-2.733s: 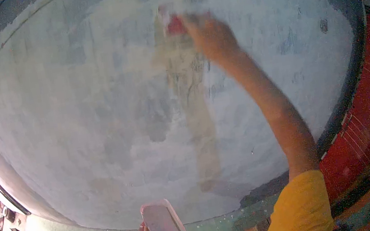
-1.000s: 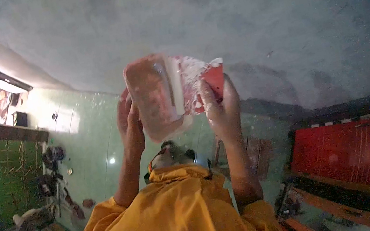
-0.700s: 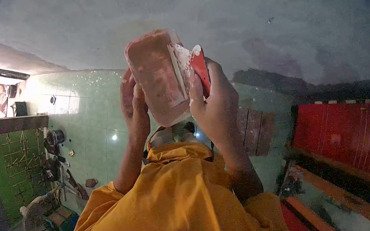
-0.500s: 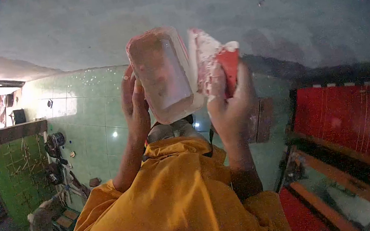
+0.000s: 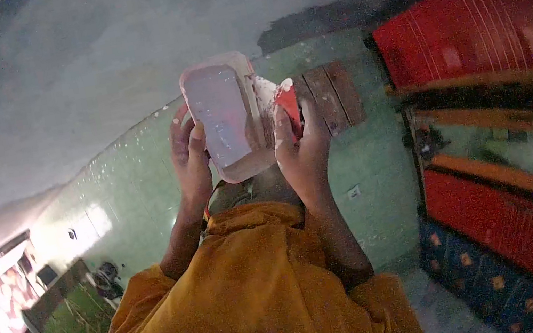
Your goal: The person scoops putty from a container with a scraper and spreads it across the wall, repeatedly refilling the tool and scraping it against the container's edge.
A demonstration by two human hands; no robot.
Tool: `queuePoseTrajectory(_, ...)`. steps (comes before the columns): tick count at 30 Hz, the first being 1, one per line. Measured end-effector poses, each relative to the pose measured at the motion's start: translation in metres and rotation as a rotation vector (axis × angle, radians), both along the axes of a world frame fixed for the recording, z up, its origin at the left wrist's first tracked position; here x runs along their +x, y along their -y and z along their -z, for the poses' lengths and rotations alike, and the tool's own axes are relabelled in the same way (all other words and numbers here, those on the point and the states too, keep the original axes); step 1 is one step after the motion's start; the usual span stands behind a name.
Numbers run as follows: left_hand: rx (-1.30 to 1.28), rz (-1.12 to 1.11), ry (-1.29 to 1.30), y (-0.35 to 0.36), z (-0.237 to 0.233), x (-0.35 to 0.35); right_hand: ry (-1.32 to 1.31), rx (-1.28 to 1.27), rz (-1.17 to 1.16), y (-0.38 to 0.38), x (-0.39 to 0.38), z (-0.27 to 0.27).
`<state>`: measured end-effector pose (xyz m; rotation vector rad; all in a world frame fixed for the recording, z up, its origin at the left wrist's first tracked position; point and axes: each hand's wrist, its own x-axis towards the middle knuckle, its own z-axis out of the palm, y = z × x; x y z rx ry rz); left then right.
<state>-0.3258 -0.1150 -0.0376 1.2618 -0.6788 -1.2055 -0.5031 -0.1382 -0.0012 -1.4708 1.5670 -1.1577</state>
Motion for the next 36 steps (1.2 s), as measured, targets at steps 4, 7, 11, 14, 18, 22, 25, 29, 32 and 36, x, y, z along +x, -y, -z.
queuePoseTrajectory(4,-0.031,0.11,-0.071,-0.02,0.016,-0.036,0.087,0.065,0.119,-0.041,-0.034,0.012)
queuePoseTrajectory(7,0.037,0.218,-0.087,-0.025,0.015,-0.062,0.095,0.054,0.219,-0.059,-0.056,0.022)
queuePoseTrajectory(11,-0.113,0.366,-0.165,-0.043,0.044,-0.124,0.088,0.102,0.351,-0.093,-0.117,0.022)
queuePoseTrajectory(14,-0.057,0.418,-0.175,-0.06,0.039,-0.175,0.096,0.027,0.396,-0.117,-0.161,0.03)
queuePoseTrajectory(18,0.075,0.509,-0.249,-0.071,0.057,-0.28,0.052,0.034,0.419,-0.139,-0.262,0.04)
queuePoseTrajectory(22,0.209,0.572,-0.32,-0.081,0.06,-0.355,0.058,0.003,0.46,-0.146,-0.34,0.042)
queuePoseTrajectory(25,0.271,0.694,-0.322,-0.073,0.044,-0.405,0.022,-0.046,0.487,-0.148,-0.396,0.059)
queuePoseTrajectory(29,0.289,0.812,-0.153,-0.061,0.052,-0.46,-0.012,0.027,0.471,-0.145,-0.462,0.066)
queuePoseTrajectory(32,0.342,0.835,-0.107,-0.045,0.103,-0.5,-0.01,0.062,0.495,-0.136,-0.515,0.088)
queuePoseTrajectory(36,0.309,0.83,0.003,-0.026,0.145,-0.573,0.127,0.049,0.692,-0.121,-0.585,0.114)
